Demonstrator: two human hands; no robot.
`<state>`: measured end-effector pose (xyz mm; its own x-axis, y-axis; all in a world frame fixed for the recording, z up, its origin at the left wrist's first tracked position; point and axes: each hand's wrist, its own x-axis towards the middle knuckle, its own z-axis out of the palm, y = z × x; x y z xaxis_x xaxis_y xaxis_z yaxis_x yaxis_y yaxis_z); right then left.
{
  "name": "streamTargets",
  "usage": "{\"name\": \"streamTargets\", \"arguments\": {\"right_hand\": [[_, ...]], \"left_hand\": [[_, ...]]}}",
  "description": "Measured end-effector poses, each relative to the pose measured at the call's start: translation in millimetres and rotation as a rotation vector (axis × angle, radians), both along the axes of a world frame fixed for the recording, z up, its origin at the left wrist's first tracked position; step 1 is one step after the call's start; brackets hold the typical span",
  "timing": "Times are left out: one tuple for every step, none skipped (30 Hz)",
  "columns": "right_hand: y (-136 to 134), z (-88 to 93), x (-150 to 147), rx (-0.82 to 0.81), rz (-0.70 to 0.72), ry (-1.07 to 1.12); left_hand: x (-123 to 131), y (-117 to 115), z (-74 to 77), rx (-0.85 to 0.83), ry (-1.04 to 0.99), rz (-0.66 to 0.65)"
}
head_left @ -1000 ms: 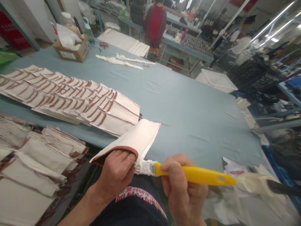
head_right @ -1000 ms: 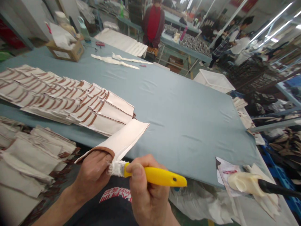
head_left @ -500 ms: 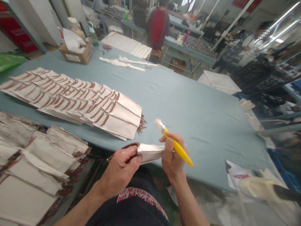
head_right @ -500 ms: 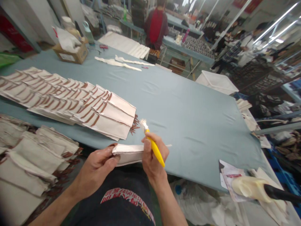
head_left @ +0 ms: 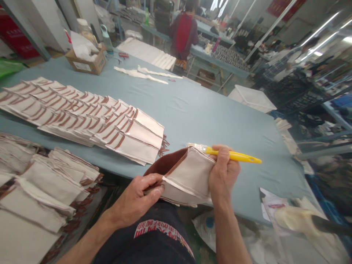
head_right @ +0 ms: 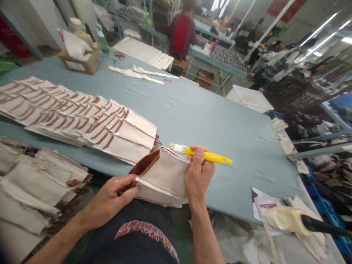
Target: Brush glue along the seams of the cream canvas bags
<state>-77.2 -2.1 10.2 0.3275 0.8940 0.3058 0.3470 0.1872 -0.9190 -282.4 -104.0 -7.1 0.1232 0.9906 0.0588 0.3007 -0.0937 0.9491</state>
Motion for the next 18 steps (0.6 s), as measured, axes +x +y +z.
{"name": "streamTargets", "arguments": {"right_hand": [[1, -4.6, 0, -0.011, 0.008, 0.0], [2, -9.1, -1, -0.018, 0.016, -0.005], [3, -12.9, -2, -0.019, 0.024, -0.015], [4, -15.7, -3, -0.012, 0.027, -0.029], [5, -17.1, -4, 0.007, 0.023, -0.038], [6, -17.0, -5, 0.041, 0.012, -0.039], [5, -15.3, -5, 0.087, -0.008, -0.03], [4, -12.1, -4, 0.137, -0.028, -0.014], [0, -7.7, -3, 0.181, -0.043, 0.005], [-6, -2.4, -3, 0.211, -0.048, 0.028], [-14, 3.4, -2, 0.216, -0.033, 0.048], [-23, 9.1, -2, 0.19, -0.002, 0.079], [-33, 14.6, -2, 0.143, 0.049, 0.121], [-42, 19.5, -3, 0.111, 0.1, 0.156], [-52, 23.7, -5, 0.091, 0.157, 0.179], [-59, 27.0, -7, 0.084, 0.206, 0.193], [-66, 29.6, -9, 0.088, 0.242, 0.195], [-71, 31.3, -11, 0.103, 0.267, 0.189]], "left_hand": [[1, -1, 1.9, 0.028, 0.004, -0.02], [1, -1, 4.2, 0.058, 0.006, -0.043], [2, -2, 6.6, 0.086, 0.013, -0.065], [3, -3, 9.0, 0.11, 0.025, -0.084], [3, -3, 11.2, 0.13, 0.039, -0.096], [4, -4, 13.0, 0.14, 0.055, -0.1], [4, -5, 14.5, 0.143, 0.07, -0.097], [4, -6, 15.4, 0.14, 0.08, -0.092], [4, -7, 15.7, 0.137, 0.086, -0.08], [3, -7, 15.3, 0.139, 0.093, -0.061], [2, -8, 14.3, 0.147, 0.107, -0.035], [2, -8, 12.7, 0.16, 0.132, -0.005], [1, -9, 10.6, 0.183, 0.168, 0.03], [0, -9, 8.4, 0.214, 0.209, 0.066], [0, -10, 6.1, 0.251, 0.243, 0.097], [0, -10, 4.1, 0.281, 0.267, 0.115], [0, -11, 2.6, 0.303, 0.277, 0.125], [0, -11, 1.5, 0.317, 0.278, 0.129]]}}
